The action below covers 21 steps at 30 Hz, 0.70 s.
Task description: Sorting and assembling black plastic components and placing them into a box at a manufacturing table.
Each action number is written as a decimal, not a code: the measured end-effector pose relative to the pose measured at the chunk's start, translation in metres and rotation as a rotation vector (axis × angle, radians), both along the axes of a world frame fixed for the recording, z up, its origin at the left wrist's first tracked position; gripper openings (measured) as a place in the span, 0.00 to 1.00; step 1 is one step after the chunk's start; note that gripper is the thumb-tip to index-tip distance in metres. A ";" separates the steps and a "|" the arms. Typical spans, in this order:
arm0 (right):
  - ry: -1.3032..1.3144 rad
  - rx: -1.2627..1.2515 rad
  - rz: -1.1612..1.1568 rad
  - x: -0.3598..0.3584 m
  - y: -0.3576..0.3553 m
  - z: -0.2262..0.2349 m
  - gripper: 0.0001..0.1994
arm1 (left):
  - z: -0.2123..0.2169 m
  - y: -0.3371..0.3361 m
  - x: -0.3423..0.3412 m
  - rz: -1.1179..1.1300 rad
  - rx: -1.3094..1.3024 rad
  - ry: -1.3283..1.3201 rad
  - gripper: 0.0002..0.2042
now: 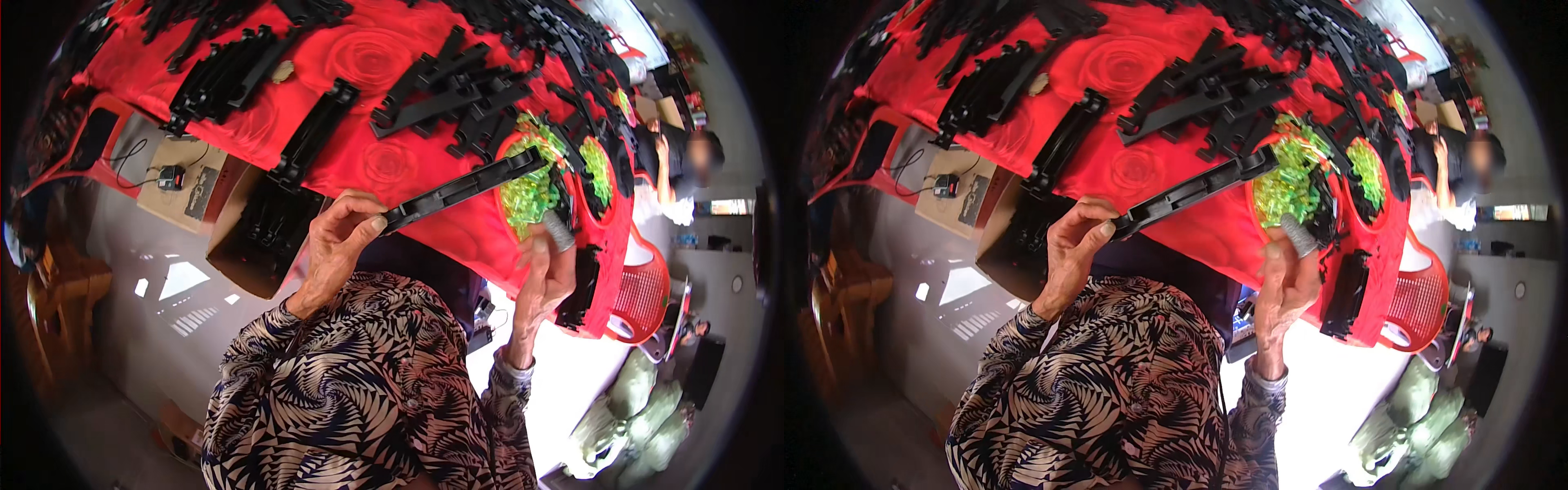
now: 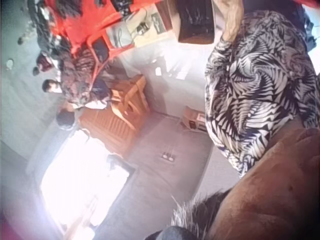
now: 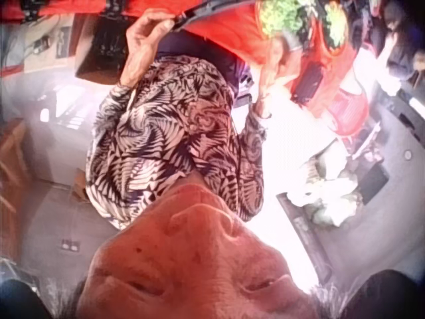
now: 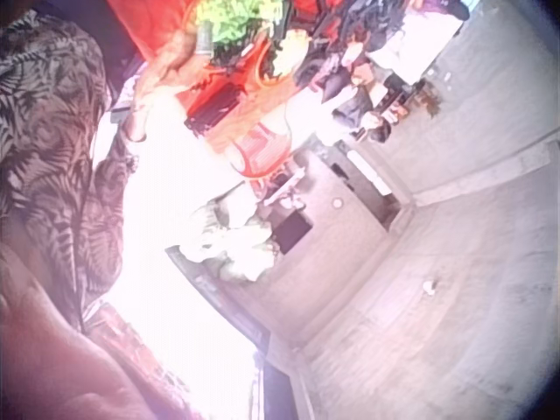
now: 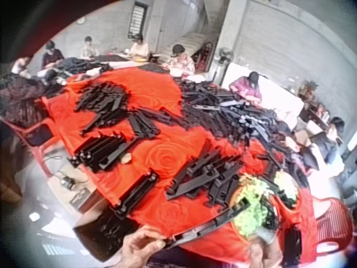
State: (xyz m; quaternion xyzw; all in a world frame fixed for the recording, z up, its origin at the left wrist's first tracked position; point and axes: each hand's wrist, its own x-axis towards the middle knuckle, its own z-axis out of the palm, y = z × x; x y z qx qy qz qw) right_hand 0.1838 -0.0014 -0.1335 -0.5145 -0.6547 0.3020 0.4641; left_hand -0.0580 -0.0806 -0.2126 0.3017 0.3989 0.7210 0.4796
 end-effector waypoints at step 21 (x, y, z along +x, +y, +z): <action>-0.796 0.309 -0.018 -0.064 -0.027 -0.012 0.29 | -0.005 -0.015 0.043 0.253 0.295 0.588 0.09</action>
